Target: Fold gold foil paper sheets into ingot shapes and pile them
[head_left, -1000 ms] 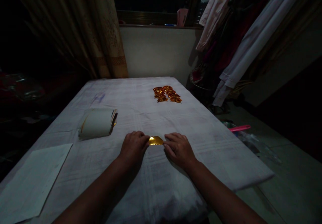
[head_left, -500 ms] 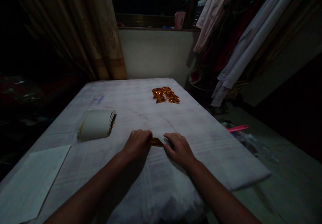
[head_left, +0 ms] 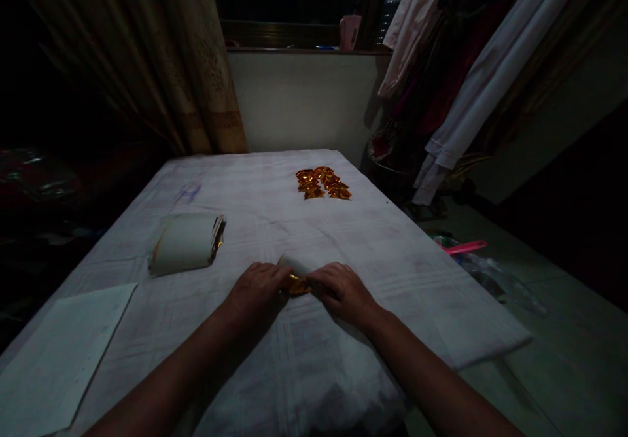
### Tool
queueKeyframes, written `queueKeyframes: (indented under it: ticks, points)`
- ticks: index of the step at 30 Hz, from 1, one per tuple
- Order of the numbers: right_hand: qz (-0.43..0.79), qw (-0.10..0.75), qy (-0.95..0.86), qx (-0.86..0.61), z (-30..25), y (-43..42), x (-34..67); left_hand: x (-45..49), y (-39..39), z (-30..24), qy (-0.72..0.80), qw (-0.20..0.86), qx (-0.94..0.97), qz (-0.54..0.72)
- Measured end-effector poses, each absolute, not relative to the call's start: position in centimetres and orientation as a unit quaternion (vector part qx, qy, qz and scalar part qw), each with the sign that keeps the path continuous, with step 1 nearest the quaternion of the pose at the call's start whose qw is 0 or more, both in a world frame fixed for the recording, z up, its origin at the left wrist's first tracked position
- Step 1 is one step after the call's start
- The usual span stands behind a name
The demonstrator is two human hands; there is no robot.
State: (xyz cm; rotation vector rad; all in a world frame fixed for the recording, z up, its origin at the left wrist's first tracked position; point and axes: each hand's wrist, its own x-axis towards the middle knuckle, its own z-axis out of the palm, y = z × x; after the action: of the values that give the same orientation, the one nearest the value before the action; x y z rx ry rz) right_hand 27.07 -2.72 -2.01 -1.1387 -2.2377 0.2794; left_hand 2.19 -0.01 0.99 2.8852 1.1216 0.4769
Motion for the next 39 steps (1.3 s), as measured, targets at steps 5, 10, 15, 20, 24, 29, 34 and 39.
queueKeyframes:
  ticks: [5, 10, 15, 20, 24, 29, 34, 39]
  points:
    - [0.076, 0.316, -0.849, -0.416, -2.1, -2.6, 26.6, 2.7, -3.1, 1.6, 0.34, -0.002, 0.914, 0.219]
    - [0.065, 0.327, -0.848, -0.413, -2.5, -2.7, 26.3, 3.6, -4.7, 0.9, 0.336, 0.028, 0.917, 0.215]
    - [0.021, 0.32, -0.855, -0.407, -2.3, -2.2, 26.6, 3.3, -4.1, 0.6, 0.338, 0.013, 0.925, 0.173]
    - [-0.071, 0.277, -0.883, -0.373, -1.3, -1.2, 26.6, 2.3, -3.0, 0.8, 0.325, -0.001, 0.933, 0.154]
    - [-0.072, 0.288, -0.883, -0.363, -1.5, -1.3, 25.6, 2.0, -2.5, 1.3, 0.348, -0.017, 0.925, 0.152]
    - [0.063, 0.276, -0.874, -0.396, -1.6, -1.3, 25.1, 2.1, -3.1, 1.5, 0.366, 0.017, 0.92, 0.135]
    - [0.145, 0.268, -0.838, -0.453, -1.1, -0.9, 25.1, 1.6, -3.7, 1.3, 0.352, 0.019, 0.922, 0.162]
    - [0.174, 0.252, -0.819, -0.486, -0.9, -0.4, 24.6, 1.7, -3.9, 1.4, 0.362, 0.016, 0.922, 0.14]
